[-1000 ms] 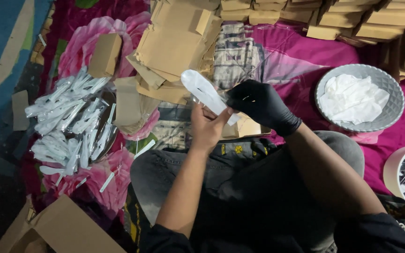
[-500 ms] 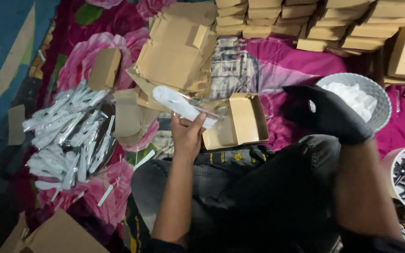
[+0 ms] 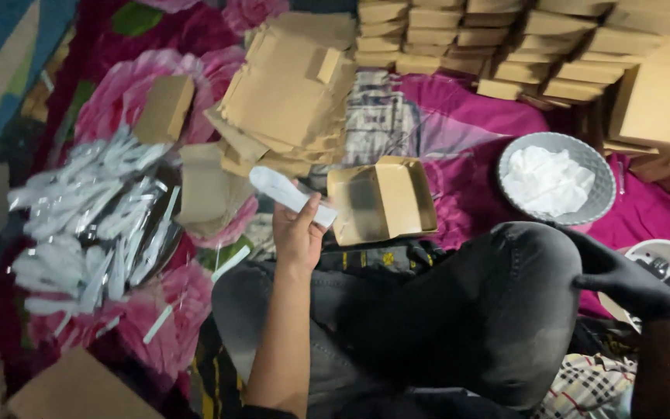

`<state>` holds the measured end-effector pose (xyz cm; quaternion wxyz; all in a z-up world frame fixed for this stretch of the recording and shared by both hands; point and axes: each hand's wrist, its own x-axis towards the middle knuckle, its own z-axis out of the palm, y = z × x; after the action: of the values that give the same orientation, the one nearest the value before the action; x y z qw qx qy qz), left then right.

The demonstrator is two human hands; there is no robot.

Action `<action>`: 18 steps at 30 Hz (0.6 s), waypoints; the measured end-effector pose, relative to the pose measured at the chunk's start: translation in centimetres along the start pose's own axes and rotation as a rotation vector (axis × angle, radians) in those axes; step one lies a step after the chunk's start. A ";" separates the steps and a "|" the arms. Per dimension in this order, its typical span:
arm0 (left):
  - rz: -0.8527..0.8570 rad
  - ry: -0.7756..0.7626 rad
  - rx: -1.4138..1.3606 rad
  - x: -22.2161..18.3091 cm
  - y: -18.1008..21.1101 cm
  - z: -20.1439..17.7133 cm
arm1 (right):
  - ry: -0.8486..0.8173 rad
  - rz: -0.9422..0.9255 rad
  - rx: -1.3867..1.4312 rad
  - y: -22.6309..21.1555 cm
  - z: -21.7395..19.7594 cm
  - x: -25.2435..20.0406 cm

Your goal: Packaging plastic utensils into individual sleeves and then into small cardboard boxes.

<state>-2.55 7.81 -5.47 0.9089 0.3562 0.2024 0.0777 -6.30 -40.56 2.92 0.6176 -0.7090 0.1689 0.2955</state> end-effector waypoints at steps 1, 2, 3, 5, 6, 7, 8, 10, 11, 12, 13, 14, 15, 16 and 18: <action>0.007 0.017 -0.008 -0.1 0.2 -0.1 | -0.013 0.005 -0.015 0.3 -0.6 0.0; 0.018 0.031 -0.011 0.0 0.2 0.0 | 0.037 -0.026 -0.106 0.7 -1.4 -0.2; 0.029 0.045 -0.013 0.1 0.2 0.1 | 0.086 -0.058 -0.198 1.0 -2.1 -0.3; 0.033 0.049 -0.044 -0.6 0.8 0.8 | 0.235 -0.354 -0.210 4.0 -4.0 1.7; 0.037 0.034 -0.059 -0.6 1.1 1.2 | 0.393 -0.658 -0.191 5.5 -4.9 2.8; 0.039 0.043 -0.068 -0.5 0.3 1.1 | 0.386 -0.658 -0.202 3.6 -2.7 2.3; 0.079 0.013 -0.120 -0.3 -0.3 0.9 | 0.522 -0.879 -0.400 1.8 -0.3 1.8; 0.120 -0.010 -0.175 -0.4 -1.2 0.8 | 0.642 -1.099 -0.608 -1.5 5.7 1.0; 0.097 0.018 -0.153 -0.7 -1.4 0.9 | 0.559 -0.987 -0.557 -3.1 9.4 0.7; 0.076 0.044 -0.132 -0.8 -1.5 1.1 | 0.477 -0.876 -0.506 -4.7 13.0 0.3; 0.077 0.049 -0.135 -0.7 -2.1 1.4 | 0.472 -0.877 -0.510 -5.7 15.6 0.8; 0.100 0.052 -0.146 -0.8 -2.5 1.4 | 0.338 -0.934 -0.543 -6.7 18.4 1.4; 0.123 0.055 -0.156 -0.8 -2.9 1.4 | 0.201 -0.987 -0.573 -7.6 21.3 2.0; 0.132 0.064 -0.158 -1.0 -2.8 1.5 | 0.188 -0.991 -0.573 -7.3 23.1 3.0; 0.146 0.109 -0.185 -1.3 -2.8 1.8 | 0.078 -0.968 -0.401 -6.8 26.6 4.9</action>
<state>-2.98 4.24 -5.80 0.9175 0.2798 0.2169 0.1812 -4.05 -12.76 3.47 0.5290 -0.8206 -0.2150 -0.0240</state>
